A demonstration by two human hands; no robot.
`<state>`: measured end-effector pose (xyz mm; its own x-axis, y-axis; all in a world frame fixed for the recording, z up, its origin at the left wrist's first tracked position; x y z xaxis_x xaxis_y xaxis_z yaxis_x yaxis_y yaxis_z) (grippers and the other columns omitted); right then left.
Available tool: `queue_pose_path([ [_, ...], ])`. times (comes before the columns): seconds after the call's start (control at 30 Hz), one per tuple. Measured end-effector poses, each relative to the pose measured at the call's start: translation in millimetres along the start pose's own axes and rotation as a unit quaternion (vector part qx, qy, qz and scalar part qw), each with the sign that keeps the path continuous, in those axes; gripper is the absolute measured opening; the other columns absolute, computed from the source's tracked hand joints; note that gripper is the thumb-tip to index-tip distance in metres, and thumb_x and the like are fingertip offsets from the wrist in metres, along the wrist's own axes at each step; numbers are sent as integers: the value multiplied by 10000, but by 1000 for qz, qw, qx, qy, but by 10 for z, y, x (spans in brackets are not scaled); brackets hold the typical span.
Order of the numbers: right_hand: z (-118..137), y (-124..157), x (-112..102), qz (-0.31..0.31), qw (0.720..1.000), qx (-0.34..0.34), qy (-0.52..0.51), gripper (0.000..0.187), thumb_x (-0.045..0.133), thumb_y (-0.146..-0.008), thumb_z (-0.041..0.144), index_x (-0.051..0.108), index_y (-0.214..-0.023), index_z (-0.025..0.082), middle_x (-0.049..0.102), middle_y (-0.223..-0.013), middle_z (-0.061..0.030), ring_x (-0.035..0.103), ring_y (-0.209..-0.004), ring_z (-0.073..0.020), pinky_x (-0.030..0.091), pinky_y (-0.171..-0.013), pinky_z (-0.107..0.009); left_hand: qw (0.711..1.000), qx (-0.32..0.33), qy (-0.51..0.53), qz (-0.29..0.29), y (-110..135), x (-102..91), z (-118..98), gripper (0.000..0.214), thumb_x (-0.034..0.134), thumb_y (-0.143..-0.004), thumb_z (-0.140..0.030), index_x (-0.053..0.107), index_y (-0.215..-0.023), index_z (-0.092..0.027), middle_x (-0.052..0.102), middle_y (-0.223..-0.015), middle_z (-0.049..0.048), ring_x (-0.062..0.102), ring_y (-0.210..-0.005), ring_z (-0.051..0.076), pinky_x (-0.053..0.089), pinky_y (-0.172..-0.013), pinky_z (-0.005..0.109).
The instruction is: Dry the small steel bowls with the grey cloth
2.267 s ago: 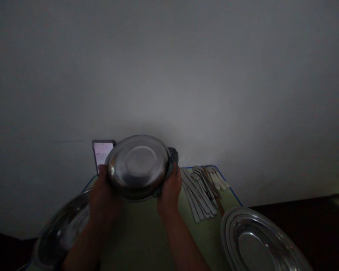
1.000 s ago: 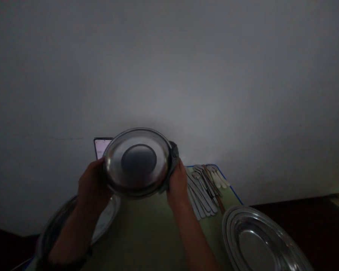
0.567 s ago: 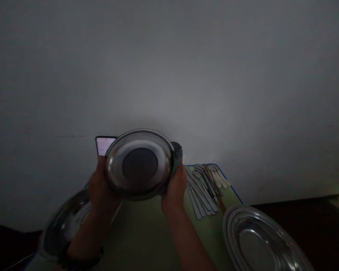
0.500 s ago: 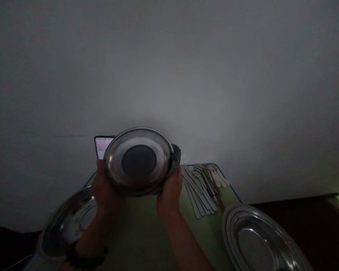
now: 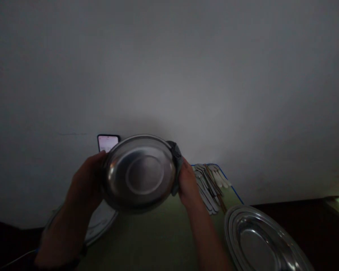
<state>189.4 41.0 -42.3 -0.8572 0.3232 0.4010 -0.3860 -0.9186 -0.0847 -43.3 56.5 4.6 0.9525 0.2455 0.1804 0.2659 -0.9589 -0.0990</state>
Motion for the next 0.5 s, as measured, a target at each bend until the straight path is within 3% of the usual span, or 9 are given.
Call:
queue_pose_path([
  [0.13, 106, 75, -8, 14, 1000, 12, 15, 260, 702, -685, 457, 683, -678, 198, 707, -666, 7, 627, -695, -180, 483, -641, -285, 996, -81, 11, 42, 42, 67, 4, 388, 680, -687, -563, 649, -595, -187, 586, -493, -5, 521, -446, 152, 434, -447, 286],
  [0.33, -101, 243, 101, -136, 986, -6, -97, 237, 599, -775, 448, 661, -801, 221, 699, -809, 8, 631, -748, -164, 499, -642, -284, 996, 6, 11, -85, 279, 182, -35, 385, 519, -873, -463, 538, -579, -215, 525, -533, -33, 494, -534, 130, 435, -533, 254],
  [0.43, -251, 321, 232, -127, 986, 7, -104, 255, 561, -812, 448, 669, -924, 246, 700, -922, -7, 648, -836, -160, 514, -665, -265, 985, 52, 11, -163, 356, 251, 49, 298, 434, -919, -379, 551, -698, -218, 606, -702, -5, 585, -743, 167, 484, -679, 260],
  [0.5, -303, 312, 286, -97, 990, 16, -104, 275, 537, -831, 451, 669, -972, 256, 697, -944, -10, 650, -861, -155, 522, -697, -268, 980, 86, -20, -177, 331, 275, 109, 306, 391, -933, -402, 553, -750, -218, 627, -791, 10, 596, -862, 186, 488, -755, 268],
])
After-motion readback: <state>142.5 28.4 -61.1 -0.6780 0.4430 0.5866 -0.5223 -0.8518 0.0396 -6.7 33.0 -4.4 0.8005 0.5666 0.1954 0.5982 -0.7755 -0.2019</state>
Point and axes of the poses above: each hand's wrist, its own y-axis away from the middle knuckle, its own x-axis out of the palm, z = x × y, the point moved 5 cm from there along -y, towards the middle knuckle
